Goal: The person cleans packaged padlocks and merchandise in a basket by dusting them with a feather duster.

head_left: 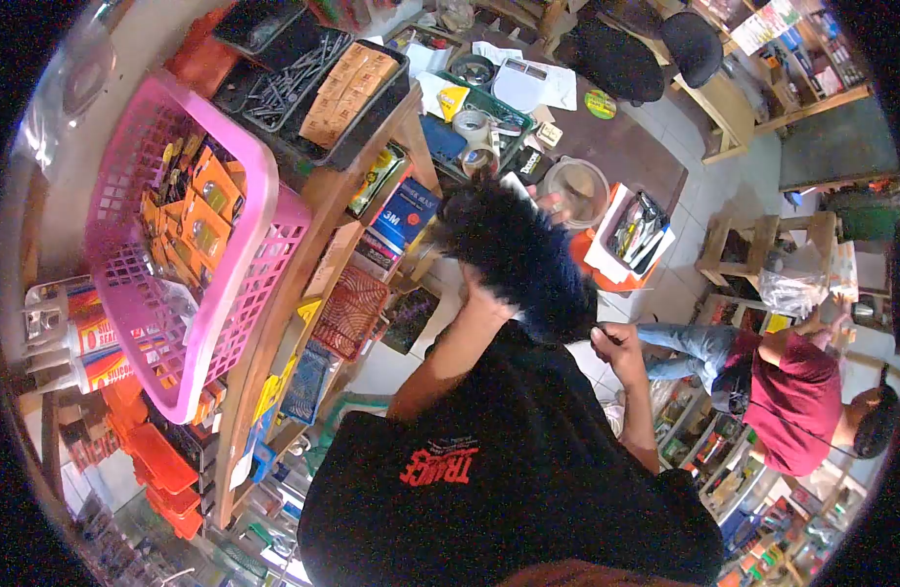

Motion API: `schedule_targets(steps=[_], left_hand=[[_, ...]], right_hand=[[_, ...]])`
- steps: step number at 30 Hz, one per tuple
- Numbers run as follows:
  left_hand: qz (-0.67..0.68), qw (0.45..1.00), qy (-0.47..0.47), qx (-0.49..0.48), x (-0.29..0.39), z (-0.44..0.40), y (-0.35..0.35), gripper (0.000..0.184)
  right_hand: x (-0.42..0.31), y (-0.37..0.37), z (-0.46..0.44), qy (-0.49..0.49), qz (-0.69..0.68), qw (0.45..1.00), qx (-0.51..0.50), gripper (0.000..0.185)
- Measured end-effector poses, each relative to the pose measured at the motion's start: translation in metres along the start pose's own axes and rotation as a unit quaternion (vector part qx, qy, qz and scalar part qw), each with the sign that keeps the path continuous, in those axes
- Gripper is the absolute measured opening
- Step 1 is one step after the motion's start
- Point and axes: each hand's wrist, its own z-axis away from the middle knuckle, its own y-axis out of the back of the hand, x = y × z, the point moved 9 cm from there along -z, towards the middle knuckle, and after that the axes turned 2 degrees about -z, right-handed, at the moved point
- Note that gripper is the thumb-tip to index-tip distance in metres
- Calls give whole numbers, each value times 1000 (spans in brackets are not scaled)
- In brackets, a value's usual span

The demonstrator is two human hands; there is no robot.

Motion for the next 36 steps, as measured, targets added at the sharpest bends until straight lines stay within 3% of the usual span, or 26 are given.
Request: schedule_targets(steps=[4,7,8,9,11,12,13,14,16,17,19,20,21,23,24,29,31,33,36], left_hand=[[30,989,-31,144,16,15,17,63],[65,995,6,78,7,10,28,62],[39,998,-40,21,18,13,3,60],[12,995,-87,-35,28,19,-23,58],[110,989,-58,85,39,29,0,57],[133,990,-46,26,45,28,-12,55],[30,989,-78,122,48,32,-1,56],[11,996,-67,56,41,26,21,59],[-11,998,-55,28,44,28,39,61],[16,997,-75,-10,54,39,8,61],[-27,983,-143,111,82,56,-20,63],[84,979,-90,-165,81,60,-21,65],[-30,987,-133,80,83,67,-3,61],[-71,985,-155,22,91,78,-3,55],[-91,981,-162,52,94,87,5,54],[-150,956,-194,160,106,135,20,51],[-145,952,-224,147,113,154,16,42],[-136,950,-247,135,120,174,-5,33],[-150,935,-290,141,128,203,-13,39]], right_hand=[[-14,6,-2,-24,-73,992,96,39],[-3,-15,-7,37,5,999,-37,43],[-10,-16,-9,87,6,996,-16,43],[-10,-15,-12,65,-23,998,6,42],[-14,-15,-14,19,-82,995,47,41],[-19,-24,-13,5,-104,994,21,39],[-31,-34,-13,15,-53,998,-26,40],[-35,-41,-15,45,-16,997,-67,40],[-34,-41,-18,57,15,992,-111,34],[-37,-34,-21,47,-30,993,-100,34],[-45,-28,-24,22,-120,989,-82,34],[-63,-32,-25,59,-240,965,-84,30],[-79,-33,-28,82,-293,949,-82,25],[-107,-32,-40,79,-267,955,-105,13],[-127,-29,-48,134,-168,972,-98,9],[-226,-88,-49,175,-58,955,-232,46],[-263,-128,-38,177,-95,927,-316,57],[-294,-160,-38,188,-94,920,-332,69],[-350,-220,-21,248,-120,849,-451,75]])
